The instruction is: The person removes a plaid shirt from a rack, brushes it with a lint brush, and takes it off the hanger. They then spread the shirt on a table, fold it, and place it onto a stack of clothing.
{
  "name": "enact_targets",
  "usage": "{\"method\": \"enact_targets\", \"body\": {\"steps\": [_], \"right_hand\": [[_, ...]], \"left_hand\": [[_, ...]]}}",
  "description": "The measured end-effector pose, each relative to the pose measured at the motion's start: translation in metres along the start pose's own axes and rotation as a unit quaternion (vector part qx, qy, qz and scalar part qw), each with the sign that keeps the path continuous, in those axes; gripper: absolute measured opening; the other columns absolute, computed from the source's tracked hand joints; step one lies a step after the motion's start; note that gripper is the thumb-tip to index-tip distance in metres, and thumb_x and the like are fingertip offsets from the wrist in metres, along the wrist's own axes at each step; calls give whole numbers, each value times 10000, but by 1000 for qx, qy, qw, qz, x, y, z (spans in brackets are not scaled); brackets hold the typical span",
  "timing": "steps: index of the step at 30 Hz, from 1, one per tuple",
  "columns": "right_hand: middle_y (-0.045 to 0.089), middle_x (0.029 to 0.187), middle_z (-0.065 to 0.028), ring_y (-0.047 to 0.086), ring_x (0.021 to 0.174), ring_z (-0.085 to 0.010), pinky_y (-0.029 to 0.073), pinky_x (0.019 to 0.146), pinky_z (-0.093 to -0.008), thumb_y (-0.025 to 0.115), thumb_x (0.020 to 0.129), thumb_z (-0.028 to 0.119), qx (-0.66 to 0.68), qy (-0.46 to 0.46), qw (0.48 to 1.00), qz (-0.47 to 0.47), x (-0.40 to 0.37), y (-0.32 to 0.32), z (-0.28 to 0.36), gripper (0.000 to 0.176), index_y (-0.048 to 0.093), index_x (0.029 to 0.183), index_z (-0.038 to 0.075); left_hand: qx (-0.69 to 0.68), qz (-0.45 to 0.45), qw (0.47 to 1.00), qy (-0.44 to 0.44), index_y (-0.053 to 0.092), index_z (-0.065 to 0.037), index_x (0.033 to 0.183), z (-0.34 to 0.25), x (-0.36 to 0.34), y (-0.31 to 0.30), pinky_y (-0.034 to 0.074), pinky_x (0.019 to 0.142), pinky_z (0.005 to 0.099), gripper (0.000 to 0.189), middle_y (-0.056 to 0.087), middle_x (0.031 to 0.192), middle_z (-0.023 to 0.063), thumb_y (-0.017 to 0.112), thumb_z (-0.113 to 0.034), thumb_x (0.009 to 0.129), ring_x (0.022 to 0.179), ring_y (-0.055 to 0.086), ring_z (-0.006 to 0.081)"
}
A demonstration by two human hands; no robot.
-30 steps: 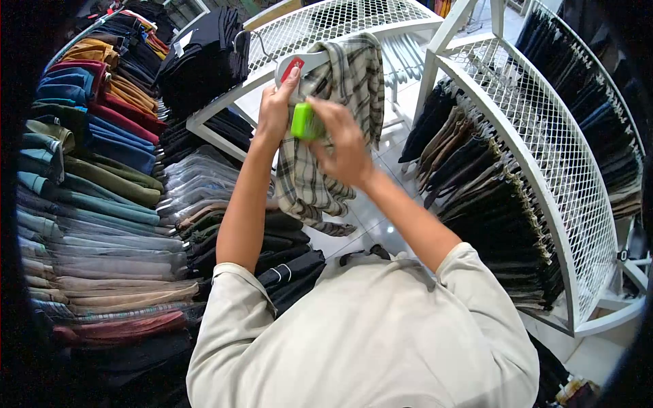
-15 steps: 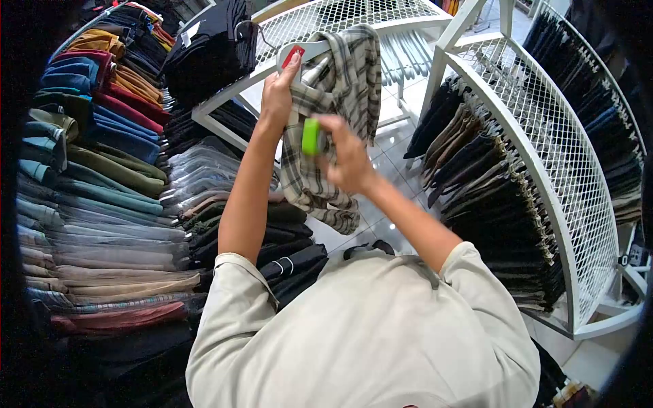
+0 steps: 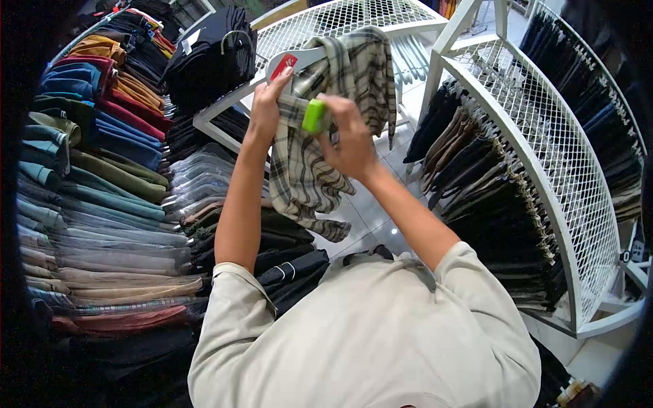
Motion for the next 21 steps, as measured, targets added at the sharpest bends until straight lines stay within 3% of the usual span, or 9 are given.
{"method": "enact_targets", "body": {"steps": [2, 4, 6, 7, 10, 13, 18, 19, 21], "right_hand": [[527, 1313, -229, 537, 1202, -438, 448, 1032, -483, 674, 786, -5, 20, 99, 983, 152, -67, 55, -27, 664, 425, 1400, 41], [552, 1270, -228, 539, 1204, -412, 436, 1059, -465, 708, 785, 22, 31, 77, 936, 342, -152, 105, -26, 651, 453, 1383, 33], [562, 1279, -225, 535, 1215, -414, 444, 1055, -461, 717, 783, 32, 59, 104, 913, 389, -195, 95, -9, 641, 470, 1375, 37], [562, 1279, -225, 535, 1215, -414, 444, 1055, -461, 717, 783, 32, 62, 101, 913, 390, -190, 87, -10, 641, 470, 1375, 37], [572, 1256, -226, 567, 1167, -414, 473, 1006, -488, 767, 734, 72, 79, 61, 981, 164, -127, 30, -1, 757, 453, 1422, 58], [552, 1220, -197, 566, 1098, -395, 481, 955, -469, 797, 702, 53, 23, -16, 999, -21, -33, -15, 19, 788, 453, 1410, 56], [516, 1291, -225, 510, 1165, -412, 443, 1001, -475, 742, 770, 80, -22, 84, 996, -1, -28, 44, 6, 715, 444, 1418, 57], [513, 1301, -232, 497, 1194, -417, 436, 1018, -472, 726, 784, 91, -32, 83, 995, 39, -50, 66, 3, 709, 441, 1432, 58], [530, 1299, -235, 517, 1200, -415, 439, 1034, -460, 734, 764, 124, -31, -28, 956, 292, -120, 125, 27, 745, 452, 1450, 62]], "left_hand": [[30, 19, 999, 17, 679, 57, 1138, 6, 9, -3, 424, 927, 271, 476, 674, 1035, 62, 611, -378, 958, 971, 589, 139], [39, -33, 995, 89, 687, 45, 1090, -7, 13, -10, 424, 880, 266, 452, 666, 1005, 35, 615, -381, 960, 923, 564, 102], [57, 40, 997, 45, 691, 49, 1073, -19, 6, -3, 422, 820, 260, 452, 639, 948, 1, 620, -382, 957, 868, 536, 88], [139, 35, 989, 26, 694, 42, 1067, -18, 9, -12, 426, 747, 273, 464, 612, 886, -18, 632, -409, 974, 814, 513, 90], [255, 94, 958, 94, 698, 23, 1064, -35, 2, -1, 425, 682, 280, 487, 587, 831, -29, 630, -453, 987, 776, 499, 85], [240, 105, 958, 116, 689, 19, 1052, -23, 3, 12, 407, 674, 258, 410, 615, 852, -33, 622, -383, 1011, 775, 471, 56], [206, 73, 974, 54, 714, 8, 1036, -12, 9, 23, 445, 689, 281, 535, 630, 817, 3, 625, -516, 973, 777, 522, 86], [205, 71, 974, 58, 714, 8, 1036, -14, 15, 22, 445, 689, 281, 535, 630, 817, 3, 625, -516, 973, 777, 522, 86], [202, 53, 978, -2, 702, -5, 1108, -3, 24, 13, 456, 778, 299, 586, 643, 889, 35, 603, -564, 965, 846, 552, 127]]}}
Point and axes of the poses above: each hand's wrist, its own x-axis towards the middle knuckle, its own y-axis out of the palm, z = x × y, the point moved 8 cm from there along x, towards the middle knuckle
